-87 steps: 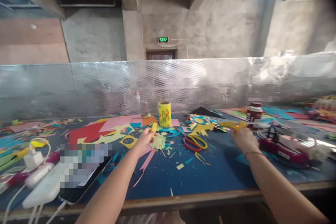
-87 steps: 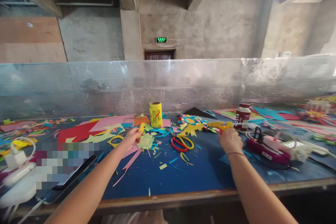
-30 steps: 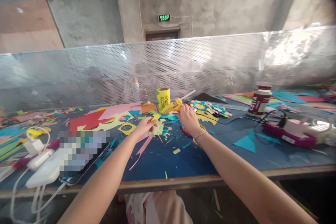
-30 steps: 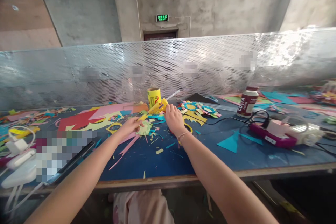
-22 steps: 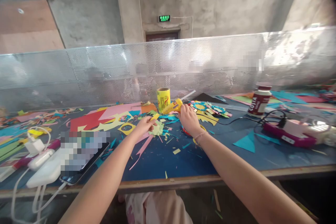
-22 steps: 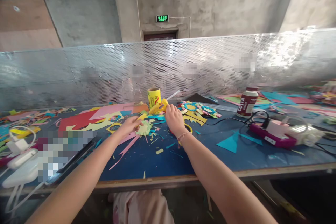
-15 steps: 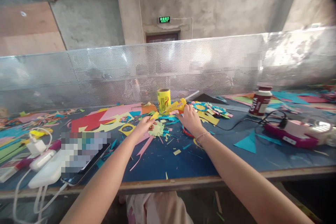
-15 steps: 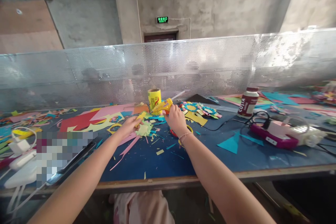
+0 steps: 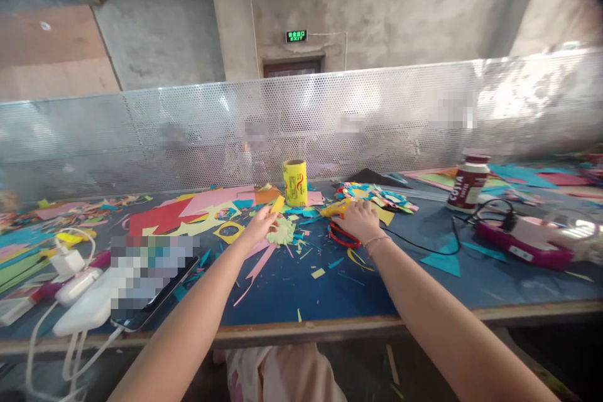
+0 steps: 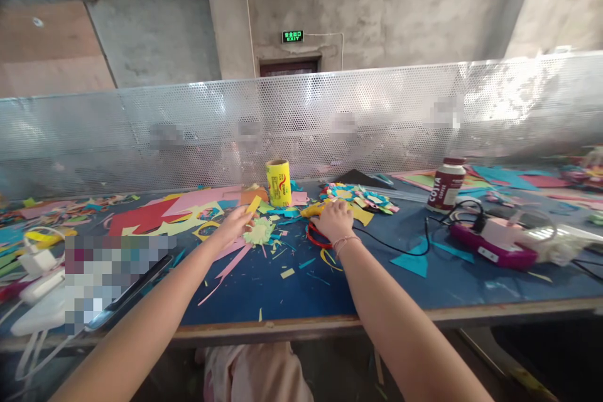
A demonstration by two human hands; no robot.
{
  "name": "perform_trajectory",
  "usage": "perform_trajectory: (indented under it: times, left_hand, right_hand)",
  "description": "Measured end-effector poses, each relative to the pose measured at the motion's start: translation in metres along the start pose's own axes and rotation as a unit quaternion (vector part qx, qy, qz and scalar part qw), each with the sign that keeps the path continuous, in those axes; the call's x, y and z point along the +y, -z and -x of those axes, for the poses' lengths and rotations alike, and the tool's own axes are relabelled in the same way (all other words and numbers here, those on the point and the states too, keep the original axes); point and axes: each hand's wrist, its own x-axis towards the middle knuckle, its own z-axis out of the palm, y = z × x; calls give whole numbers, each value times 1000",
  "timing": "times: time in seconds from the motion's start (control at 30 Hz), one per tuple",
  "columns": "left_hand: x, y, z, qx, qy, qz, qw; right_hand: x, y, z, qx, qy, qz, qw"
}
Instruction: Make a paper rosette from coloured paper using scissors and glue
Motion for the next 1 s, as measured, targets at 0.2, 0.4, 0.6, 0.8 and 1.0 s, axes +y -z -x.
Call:
perform_trajectory:
  times: [0.2, 0.4, 0.6, 0.8, 1.0]
  left_hand:
    - [-2, -9, 0, 11, -31, -33, 999]
    - [0, -20, 6, -19, -78, -88, 993]
    - [0, -24, 10, -36, -117, -112, 986]
    - [2, -29, 13, -41, -106, -105, 988]
    - [10, -34, 18, -34, -77, -106, 991]
  right_hand:
    - [-60, 3, 7, 9, 109, -310, 944]
    - [-94, -11, 16, -27, 78, -545, 835]
    - [-97, -11, 22, -106, 66, -660, 741]
    - [-99, -7, 23, -118, 60, -697, 705]
    - [-100, -4, 23, -129, 26, -723, 679]
